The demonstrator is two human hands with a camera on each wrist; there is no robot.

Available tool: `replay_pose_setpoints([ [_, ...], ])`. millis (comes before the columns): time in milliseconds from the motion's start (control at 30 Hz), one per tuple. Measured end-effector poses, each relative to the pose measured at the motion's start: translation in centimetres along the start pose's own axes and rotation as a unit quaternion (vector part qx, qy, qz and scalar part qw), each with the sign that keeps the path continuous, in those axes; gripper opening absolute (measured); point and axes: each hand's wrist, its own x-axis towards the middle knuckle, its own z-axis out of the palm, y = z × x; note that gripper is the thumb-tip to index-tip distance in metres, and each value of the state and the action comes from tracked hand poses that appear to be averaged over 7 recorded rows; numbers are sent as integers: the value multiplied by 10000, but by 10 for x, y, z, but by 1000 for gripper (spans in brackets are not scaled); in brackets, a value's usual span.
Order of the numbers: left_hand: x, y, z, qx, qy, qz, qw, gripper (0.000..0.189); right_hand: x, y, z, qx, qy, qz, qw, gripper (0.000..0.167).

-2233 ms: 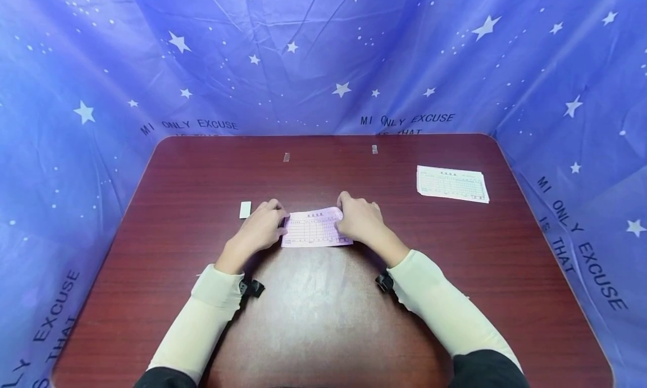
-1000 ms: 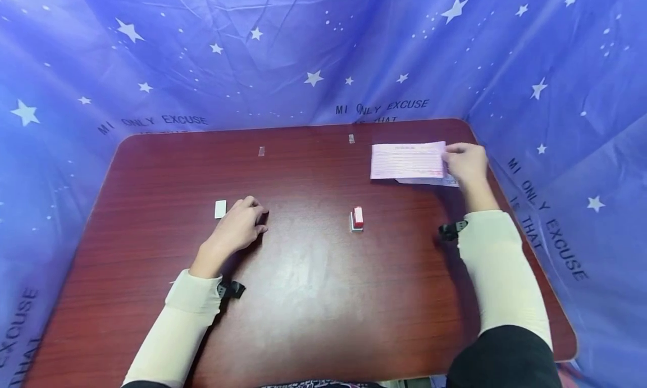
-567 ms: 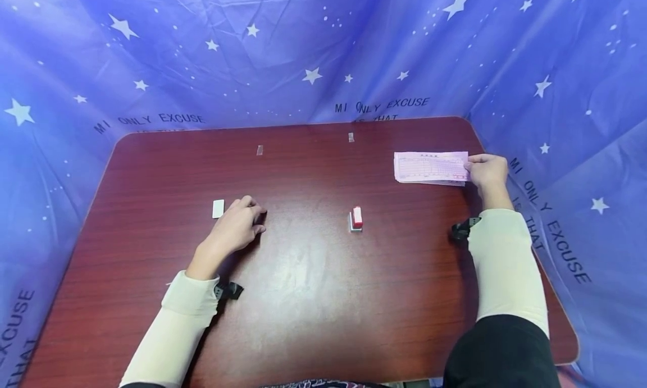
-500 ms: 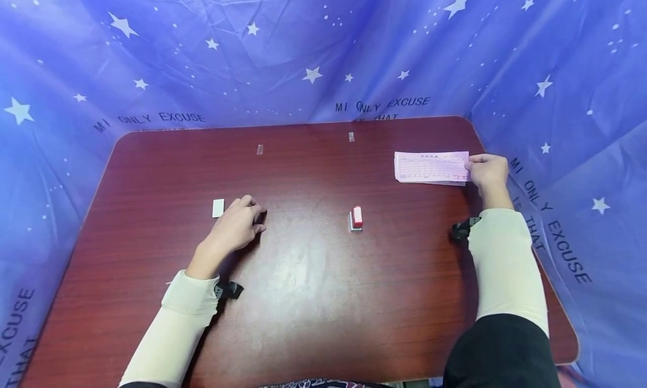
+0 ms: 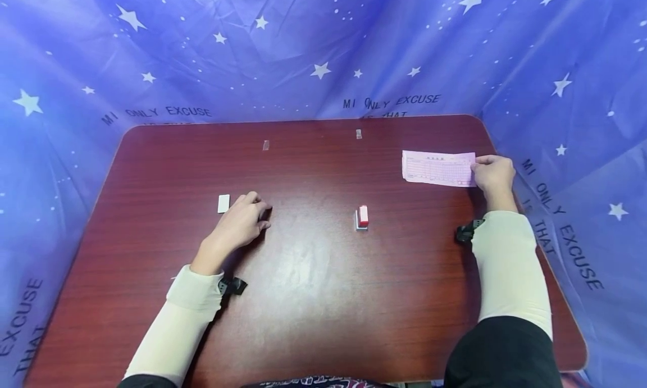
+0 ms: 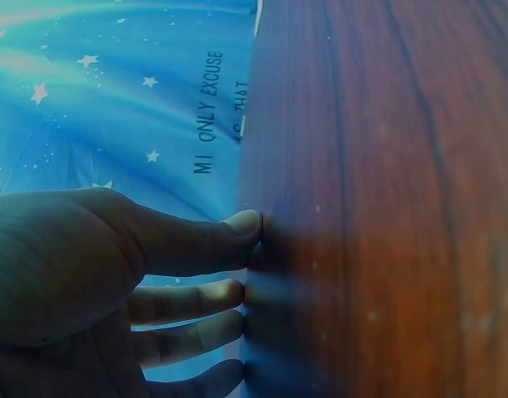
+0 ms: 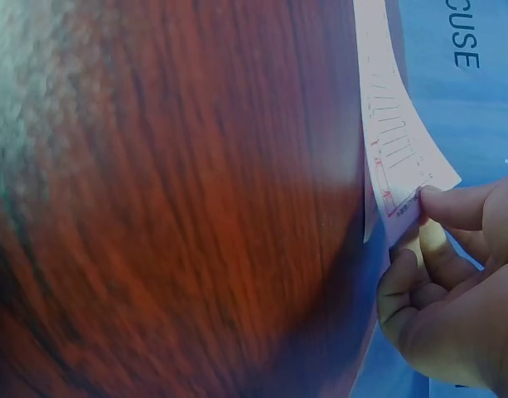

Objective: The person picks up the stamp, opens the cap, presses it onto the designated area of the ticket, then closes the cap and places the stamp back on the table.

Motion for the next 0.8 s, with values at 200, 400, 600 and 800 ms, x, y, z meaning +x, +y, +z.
replay_pose_setpoints([
  [200,2,3,1,32,-14,57,10000,34,0,4,2,-338,84,-110,9993,24],
  [400,1,3,-1,17,10,24,10000,36,1,6,7,-703,125,-459,9964,36],
  [600,0,2,-1,22,-28,-33,10000,37,3,5,13,-769,427,-763,9932,37],
  [800,0,1,-1,31,-50,-52,10000,38,-3,0,18,-645,666,-1023,9904,36],
])
